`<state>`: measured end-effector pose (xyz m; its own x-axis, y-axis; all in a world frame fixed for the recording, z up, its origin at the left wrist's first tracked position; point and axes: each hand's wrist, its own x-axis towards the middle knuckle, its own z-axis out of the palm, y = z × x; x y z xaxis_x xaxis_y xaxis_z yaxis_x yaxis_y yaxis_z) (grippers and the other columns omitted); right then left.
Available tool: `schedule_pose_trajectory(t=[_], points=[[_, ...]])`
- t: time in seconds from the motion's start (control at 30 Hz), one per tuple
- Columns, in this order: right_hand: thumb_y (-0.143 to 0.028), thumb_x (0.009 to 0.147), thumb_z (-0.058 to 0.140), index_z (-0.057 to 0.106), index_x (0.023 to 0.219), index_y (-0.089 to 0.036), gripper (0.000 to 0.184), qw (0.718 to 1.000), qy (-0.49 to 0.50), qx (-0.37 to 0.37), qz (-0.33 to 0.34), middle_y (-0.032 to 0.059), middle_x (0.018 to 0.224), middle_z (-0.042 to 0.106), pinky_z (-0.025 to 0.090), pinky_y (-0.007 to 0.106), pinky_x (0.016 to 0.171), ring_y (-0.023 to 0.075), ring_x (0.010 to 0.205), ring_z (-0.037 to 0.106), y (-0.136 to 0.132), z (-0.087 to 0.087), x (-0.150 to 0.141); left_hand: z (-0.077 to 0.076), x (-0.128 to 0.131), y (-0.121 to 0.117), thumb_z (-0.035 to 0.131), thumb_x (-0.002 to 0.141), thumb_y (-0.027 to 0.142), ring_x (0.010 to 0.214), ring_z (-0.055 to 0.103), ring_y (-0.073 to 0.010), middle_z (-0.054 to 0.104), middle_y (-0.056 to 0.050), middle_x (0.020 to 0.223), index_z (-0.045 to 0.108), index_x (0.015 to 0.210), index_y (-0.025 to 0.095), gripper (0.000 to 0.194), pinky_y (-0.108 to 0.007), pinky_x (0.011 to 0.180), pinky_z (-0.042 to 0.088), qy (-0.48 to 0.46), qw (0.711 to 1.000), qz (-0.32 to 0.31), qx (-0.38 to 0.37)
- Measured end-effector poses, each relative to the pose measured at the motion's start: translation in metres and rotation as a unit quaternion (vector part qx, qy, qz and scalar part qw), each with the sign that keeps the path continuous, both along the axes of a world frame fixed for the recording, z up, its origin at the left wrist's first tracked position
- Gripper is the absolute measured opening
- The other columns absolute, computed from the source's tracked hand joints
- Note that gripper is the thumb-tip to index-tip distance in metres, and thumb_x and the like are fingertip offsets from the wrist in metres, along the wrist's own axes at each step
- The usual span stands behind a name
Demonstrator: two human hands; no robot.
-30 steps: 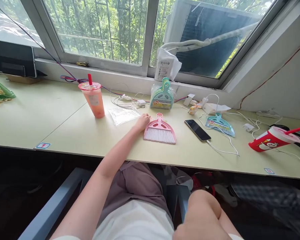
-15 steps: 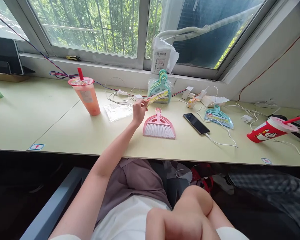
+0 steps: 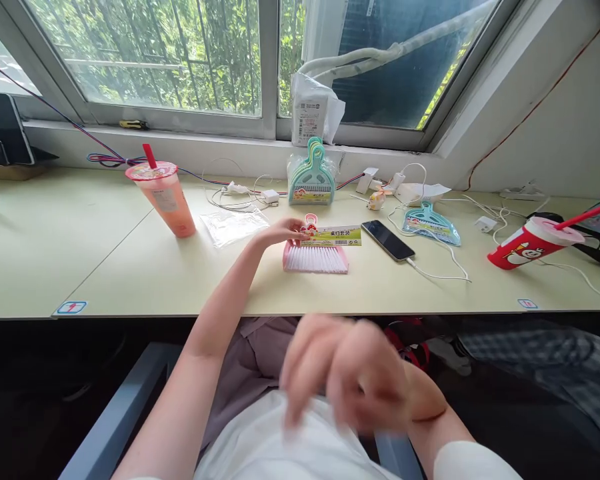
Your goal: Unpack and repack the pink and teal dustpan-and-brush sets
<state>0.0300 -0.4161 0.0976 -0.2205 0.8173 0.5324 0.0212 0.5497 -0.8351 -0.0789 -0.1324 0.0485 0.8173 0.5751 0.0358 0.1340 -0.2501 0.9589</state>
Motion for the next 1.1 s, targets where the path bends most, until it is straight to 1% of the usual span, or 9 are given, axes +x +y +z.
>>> schedule_pose_trajectory(t=[0.13, 0.2, 0.33, 0.43, 0.53, 0.63, 0.73, 0.9, 1.1], points=[[-0.057, 0.083, 0.063, 0.064, 0.115, -0.030, 0.041, 0.949, -0.141, -0.001, -0.282, 0.0085, 0.110, 0.069, 0.052, 0.043, 0.083, 0.0271, 0.102, 0.064, 0.089, -0.015, 0.054, 0.002, -0.007, 0.002, 0.082, 0.069, 0.042, 0.062, 0.063, -0.0135, 0.064, -0.003, 0.070, 0.066, 0.081, 0.013, 0.035, -0.025, 0.054, 0.048, 0.027, 0.999, -0.026, 0.008], [-0.058, 0.079, 0.066, 0.062, 0.122, -0.025, 0.055, 0.920, -0.189, -0.027, -0.342, 0.0127, 0.115, 0.068, 0.051, 0.044, 0.083, 0.0282, 0.098, 0.064, 0.123, -0.038, 0.084, 0.002, -0.008, 0.002, 0.083, 0.067, 0.043, 0.061, 0.063, -0.0147, 0.064, -0.004, 0.069, 0.066, 0.082, 0.013, 0.038, -0.026, 0.053, 0.048, 0.046, 0.998, -0.045, 0.002], [-0.058, 0.075, 0.068, 0.071, 0.106, -0.022, 0.048, 0.916, -0.225, -0.111, -0.313, 0.0102, 0.098, 0.073, 0.050, 0.041, 0.079, 0.0249, 0.083, 0.065, 0.151, -0.082, 0.124, 0.002, -0.010, 0.002, 0.083, 0.066, 0.044, 0.061, 0.064, -0.0159, 0.068, -0.006, 0.079, 0.068, 0.091, 0.014, 0.041, -0.030, 0.057, 0.052, 0.070, 0.994, -0.077, -0.014], [-0.062, 0.070, 0.070, 0.073, 0.095, -0.020, 0.049, 0.926, -0.190, -0.136, -0.297, 0.0099, 0.089, 0.074, 0.049, 0.041, 0.076, 0.0241, 0.077, 0.063, 0.151, -0.097, 0.135, 0.002, -0.012, 0.004, 0.076, 0.073, 0.048, 0.071, 0.067, -0.0174, 0.069, -0.009, 0.091, 0.068, 0.095, 0.015, 0.040, -0.032, 0.066, 0.053, 0.071, 0.995, -0.064, -0.003], [-0.064, 0.065, 0.074, 0.072, 0.094, -0.018, 0.055, 0.940, -0.135, -0.155, -0.273, 0.0101, 0.088, 0.074, 0.049, 0.039, 0.075, 0.0233, 0.076, 0.064, 0.149, -0.096, 0.139, -0.004, -0.015, 0.009, 0.059, 0.084, 0.054, 0.089, 0.066, -0.0215, 0.068, -0.012, 0.101, 0.066, 0.097, 0.015, 0.042, -0.033, 0.076, 0.053, 0.072, 0.993, 0.064, 0.075], [-0.062, 0.062, 0.079, 0.072, 0.097, -0.018, 0.057, 0.955, -0.105, -0.179, -0.214, 0.0097, 0.088, 0.074, 0.049, 0.036, 0.072, 0.0226, 0.078, 0.065, 0.144, -0.084, 0.141, -0.015, -0.017, 0.015, 0.067, 0.077, 0.053, 0.106, 0.059, -0.0262, 0.065, -0.013, 0.108, 0.064, 0.105, 0.015, 0.046, -0.035, 0.088, 0.049, 0.116, 0.950, 0.213, 0.197], [-0.060, 0.061, 0.081, 0.072, 0.097, -0.020, 0.055, 0.966, -0.098, -0.199, -0.135, 0.0090, 0.088, 0.073, 0.047, 0.031, 0.062, 0.0200, 0.073, 0.063, 0.135, -0.070, 0.140, -0.025, -0.016, 0.019, 0.075, 0.068, 0.050, 0.099, 0.061, -0.0257, 0.067, -0.010, 0.102, 0.066, 0.105, 0.018, 0.050, -0.031, 0.083, 0.048, 0.199, 0.941, 0.175, 0.211], [-0.063, 0.062, 0.079, 0.071, 0.097, -0.023, 0.053, 0.970, -0.092, -0.211, -0.082, 0.0058, 0.084, 0.072, 0.043, 0.029, 0.058, 0.0174, 0.068, 0.060, 0.140, -0.060, 0.131, -0.032, -0.007, 0.022, 0.071, 0.071, 0.041, 0.077, 0.062, -0.0222, 0.065, -0.005, 0.074, 0.066, 0.072, 0.018, 0.023, -0.029, 0.070, 0.046, 0.221, 0.944, 0.150, 0.196], [-0.059, 0.066, 0.075, 0.072, 0.101, -0.018, 0.054, 0.952, -0.195, -0.188, -0.146, 0.0051, 0.079, 0.071, 0.044, 0.031, 0.063, 0.0169, 0.067, 0.058, 0.191, -0.071, 0.128, -0.040, 0.004, 0.030, 0.064, 0.083, 0.037, 0.083, 0.064, -0.0213, 0.068, -0.006, 0.085, 0.059, 0.084, 0.017, 0.020, -0.031, 0.075, 0.049, 0.083, 0.948, 0.291, 0.098]])
